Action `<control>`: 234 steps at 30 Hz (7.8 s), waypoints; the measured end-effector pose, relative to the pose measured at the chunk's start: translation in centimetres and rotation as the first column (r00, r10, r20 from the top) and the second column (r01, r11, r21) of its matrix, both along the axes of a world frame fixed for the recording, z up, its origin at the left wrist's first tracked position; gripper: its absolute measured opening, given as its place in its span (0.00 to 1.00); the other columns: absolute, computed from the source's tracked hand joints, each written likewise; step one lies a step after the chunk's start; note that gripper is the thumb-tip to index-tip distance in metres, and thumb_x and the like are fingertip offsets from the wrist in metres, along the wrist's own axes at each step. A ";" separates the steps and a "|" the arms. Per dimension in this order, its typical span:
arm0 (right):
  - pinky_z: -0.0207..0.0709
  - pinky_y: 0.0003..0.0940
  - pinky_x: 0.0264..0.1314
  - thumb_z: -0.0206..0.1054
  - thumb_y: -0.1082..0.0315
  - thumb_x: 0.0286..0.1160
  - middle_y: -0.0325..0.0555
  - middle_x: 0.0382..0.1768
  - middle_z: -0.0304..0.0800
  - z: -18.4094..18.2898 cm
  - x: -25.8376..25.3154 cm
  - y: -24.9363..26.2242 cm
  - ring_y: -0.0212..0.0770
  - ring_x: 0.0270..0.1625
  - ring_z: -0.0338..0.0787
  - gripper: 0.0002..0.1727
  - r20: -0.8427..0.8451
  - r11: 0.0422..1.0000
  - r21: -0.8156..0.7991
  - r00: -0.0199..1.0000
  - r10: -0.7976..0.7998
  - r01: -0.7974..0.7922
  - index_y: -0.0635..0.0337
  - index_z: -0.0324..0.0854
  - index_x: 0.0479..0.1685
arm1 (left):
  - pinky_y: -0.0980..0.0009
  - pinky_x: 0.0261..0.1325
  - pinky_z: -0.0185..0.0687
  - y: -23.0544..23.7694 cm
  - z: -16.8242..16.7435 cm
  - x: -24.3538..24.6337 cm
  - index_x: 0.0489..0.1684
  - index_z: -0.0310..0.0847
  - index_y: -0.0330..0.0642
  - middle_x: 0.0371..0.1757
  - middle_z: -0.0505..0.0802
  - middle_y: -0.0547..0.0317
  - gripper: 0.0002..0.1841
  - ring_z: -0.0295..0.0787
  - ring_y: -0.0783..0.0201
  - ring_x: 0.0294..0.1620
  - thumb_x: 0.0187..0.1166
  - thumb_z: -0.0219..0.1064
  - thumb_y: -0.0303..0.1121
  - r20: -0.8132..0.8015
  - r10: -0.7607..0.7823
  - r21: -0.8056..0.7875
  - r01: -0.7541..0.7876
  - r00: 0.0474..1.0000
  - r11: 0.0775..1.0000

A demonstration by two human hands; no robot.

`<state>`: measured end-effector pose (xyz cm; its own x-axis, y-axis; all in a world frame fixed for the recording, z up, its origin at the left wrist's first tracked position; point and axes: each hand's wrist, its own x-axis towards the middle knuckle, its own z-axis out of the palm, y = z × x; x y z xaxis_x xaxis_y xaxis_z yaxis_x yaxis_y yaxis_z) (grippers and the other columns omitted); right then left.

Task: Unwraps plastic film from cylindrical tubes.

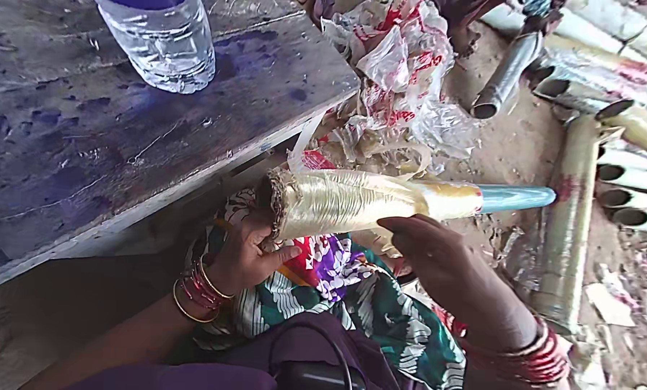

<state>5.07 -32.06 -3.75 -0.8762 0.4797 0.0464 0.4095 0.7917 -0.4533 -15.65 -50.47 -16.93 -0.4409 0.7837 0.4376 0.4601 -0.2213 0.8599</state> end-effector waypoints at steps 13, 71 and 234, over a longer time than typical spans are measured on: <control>0.59 0.37 0.21 0.59 0.78 0.73 0.45 0.20 0.84 -0.9 -8.7 -4.6 0.44 0.20 0.78 0.14 -0.085 0.680 0.666 0.874 0.478 -0.307 0.61 0.89 0.27 | 0.79 0.58 0.80 -0.3 -0.7 0.1 0.28 0.92 0.37 0.36 0.95 0.56 0.12 0.89 0.73 0.46 0.75 0.71 0.36 -0.144 0.038 0.106 -0.023 0.989 0.994; 0.64 0.41 0.17 0.55 0.76 0.76 0.51 0.16 0.79 -6.1 0.4 4.6 0.50 0.18 0.81 0.12 -0.061 0.607 0.754 0.893 0.446 -0.251 0.67 0.81 0.26 | 0.81 0.57 0.85 -0.7 -0.4 -1.1 0.24 0.90 0.35 0.38 0.95 0.61 0.04 0.90 0.79 0.49 0.63 0.76 0.27 -0.061 -0.079 0.063 0.082 0.995 0.995; 0.68 0.82 0.63 0.54 0.60 0.87 0.53 0.89 0.67 -12.9 8.6 8.3 0.72 0.79 0.78 0.23 -0.349 0.801 -0.188 0.724 -0.595 0.568 0.43 0.84 0.76 | 0.59 0.28 0.64 2.7 18.4 1.5 0.15 0.76 0.40 0.14 0.74 0.60 0.21 0.71 0.62 0.20 0.83 0.71 0.37 -0.514 -0.479 -0.853 -0.360 0.712 0.378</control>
